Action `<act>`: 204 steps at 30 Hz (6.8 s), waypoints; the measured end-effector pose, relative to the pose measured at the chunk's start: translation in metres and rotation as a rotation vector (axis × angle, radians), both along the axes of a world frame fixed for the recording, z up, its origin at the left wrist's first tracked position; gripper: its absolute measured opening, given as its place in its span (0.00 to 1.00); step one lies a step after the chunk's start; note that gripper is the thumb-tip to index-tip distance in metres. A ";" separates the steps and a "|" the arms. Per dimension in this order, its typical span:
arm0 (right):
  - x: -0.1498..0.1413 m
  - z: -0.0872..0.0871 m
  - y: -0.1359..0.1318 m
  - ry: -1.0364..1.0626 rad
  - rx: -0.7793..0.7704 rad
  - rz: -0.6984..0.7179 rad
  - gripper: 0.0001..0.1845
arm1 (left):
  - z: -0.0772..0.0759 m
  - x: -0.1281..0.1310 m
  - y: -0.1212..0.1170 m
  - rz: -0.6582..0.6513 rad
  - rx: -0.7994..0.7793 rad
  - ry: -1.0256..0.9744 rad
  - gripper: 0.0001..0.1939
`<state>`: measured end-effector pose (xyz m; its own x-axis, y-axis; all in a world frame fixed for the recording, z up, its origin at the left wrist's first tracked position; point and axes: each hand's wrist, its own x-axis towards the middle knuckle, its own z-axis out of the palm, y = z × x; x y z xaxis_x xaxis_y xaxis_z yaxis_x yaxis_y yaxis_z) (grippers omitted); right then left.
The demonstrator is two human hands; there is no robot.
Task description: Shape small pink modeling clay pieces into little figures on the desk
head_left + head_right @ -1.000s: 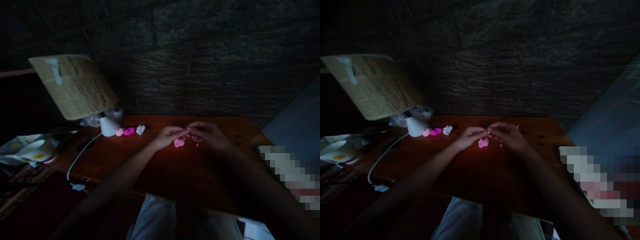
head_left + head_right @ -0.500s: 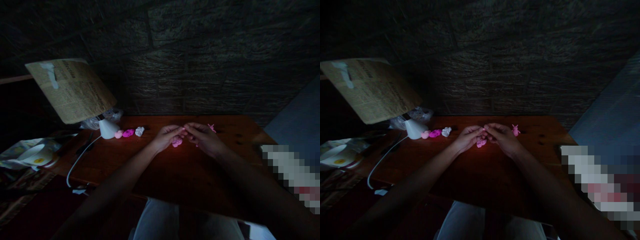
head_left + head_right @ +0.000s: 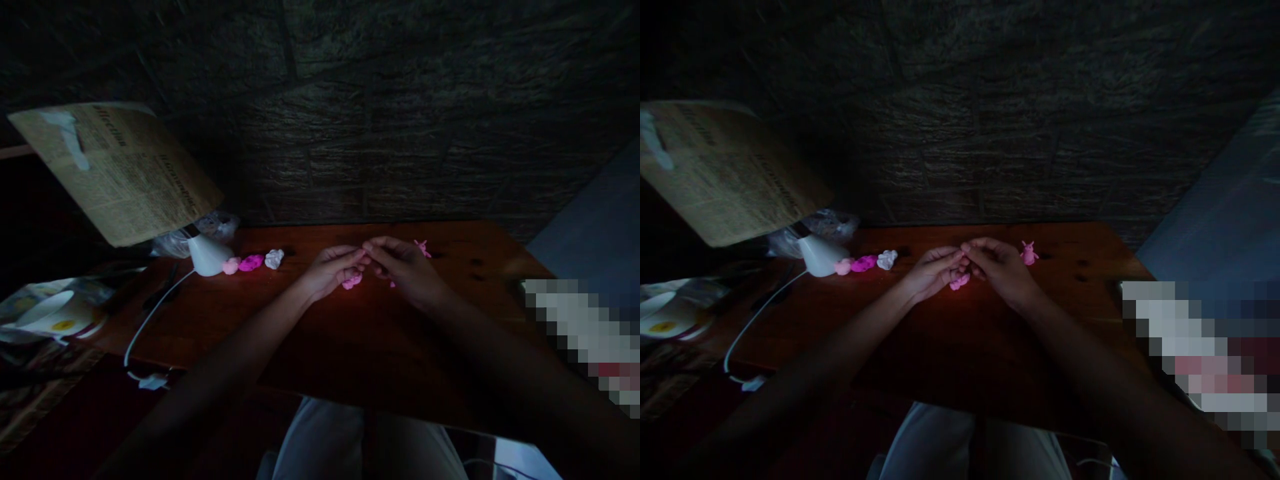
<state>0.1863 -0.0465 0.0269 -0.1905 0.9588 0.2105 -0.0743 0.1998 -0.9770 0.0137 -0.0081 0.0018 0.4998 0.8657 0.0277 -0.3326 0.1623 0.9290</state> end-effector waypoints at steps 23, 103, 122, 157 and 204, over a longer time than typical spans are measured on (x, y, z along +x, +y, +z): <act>0.012 -0.004 0.007 -0.029 0.007 -0.077 0.22 | 0.001 0.002 0.000 0.007 -0.011 -0.012 0.15; 0.011 -0.014 0.011 -0.071 0.112 0.008 0.19 | -0.004 0.004 0.009 0.000 -0.017 -0.103 0.10; 0.004 -0.010 0.003 -0.050 0.072 -0.062 0.18 | -0.006 -0.001 0.009 -0.079 -0.011 -0.076 0.14; 0.005 -0.012 -0.001 -0.126 0.114 -0.221 0.15 | -0.009 0.004 0.005 0.147 0.089 0.035 0.13; 0.012 -0.010 -0.004 -0.326 0.215 -0.213 0.13 | -0.002 0.005 0.005 0.018 -0.014 0.045 0.19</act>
<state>0.1985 -0.0507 0.0171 -0.0827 0.9248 0.3713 0.2961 0.3785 -0.8770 0.0184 -0.0031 -0.0002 0.4846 0.8747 -0.0065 -0.2932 0.1694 0.9409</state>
